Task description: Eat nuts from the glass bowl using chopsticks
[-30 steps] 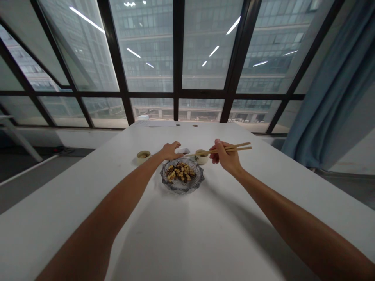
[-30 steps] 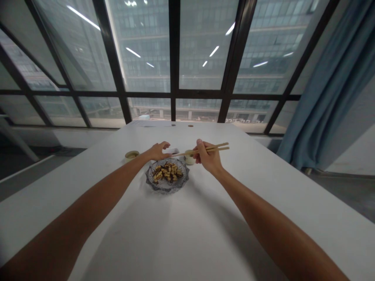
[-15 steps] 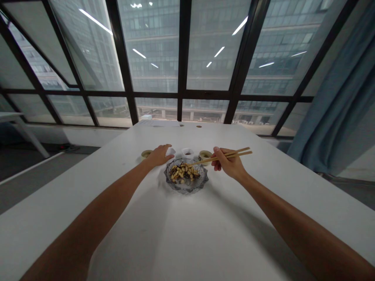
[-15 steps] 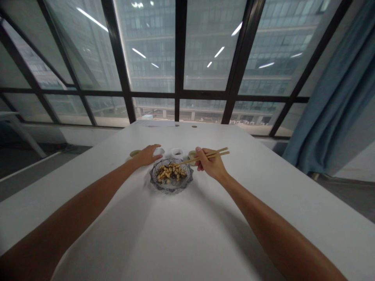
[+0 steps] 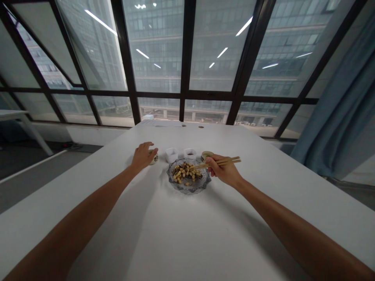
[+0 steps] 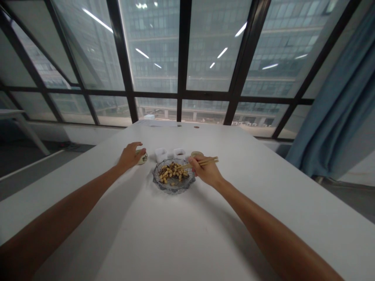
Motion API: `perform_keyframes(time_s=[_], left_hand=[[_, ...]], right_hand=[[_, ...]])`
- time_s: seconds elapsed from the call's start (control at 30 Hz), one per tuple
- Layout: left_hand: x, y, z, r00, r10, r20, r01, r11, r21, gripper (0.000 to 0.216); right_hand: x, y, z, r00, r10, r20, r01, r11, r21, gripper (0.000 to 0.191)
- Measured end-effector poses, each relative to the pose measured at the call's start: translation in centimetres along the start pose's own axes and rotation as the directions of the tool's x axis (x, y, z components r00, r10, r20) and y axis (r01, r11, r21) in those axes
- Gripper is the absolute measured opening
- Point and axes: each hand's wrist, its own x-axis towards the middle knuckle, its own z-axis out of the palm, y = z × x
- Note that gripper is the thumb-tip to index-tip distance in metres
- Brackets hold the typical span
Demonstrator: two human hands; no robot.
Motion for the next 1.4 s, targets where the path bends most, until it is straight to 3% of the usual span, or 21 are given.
perform_keyframes(time_s=[0.13,0.3,0.5,0.63,1.2,1.4], left_hand=[[-0.8,-1.0,1.1,0.989,-0.145,-0.031,0.14,0.982,-0.126,0.053],[-2.1,-1.8,2.1,0.956,-0.292,0.028,0.286,0.908,-0.307,0.068],[-2.9,-1.3,1.9,0.931,-0.332,0.151,0.362,0.897,-0.256,0.083],[-3.0,-1.2,1.6,0.923,-0.345,0.17,0.374,0.907,-0.193,0.087],[-3.2,-1.5,1.7,0.925,-0.351,0.143,0.375,0.901,-0.219,0.071],[-3.2,-1.7,1.7,0.931,-0.34,0.134,0.362,0.907,-0.215,0.07]], right_hand=[[0.0,0.3,-0.4,1.0,0.016,-0.011,-0.015,1.0,0.014,0.04],[0.7,0.9,-1.1,0.973,0.099,-0.207,-0.053,0.975,0.214,0.057],[0.5,3.9,-0.8,0.881,0.402,-0.25,-0.239,0.834,0.497,0.061],[-0.8,5.1,-0.3,0.834,0.468,-0.293,-0.244,0.789,0.564,0.059],[-2.0,4.7,0.6,0.847,0.373,-0.377,-0.148,0.849,0.507,0.068],[-2.9,3.8,1.3,0.922,0.187,-0.34,-0.077,0.947,0.311,0.064]])
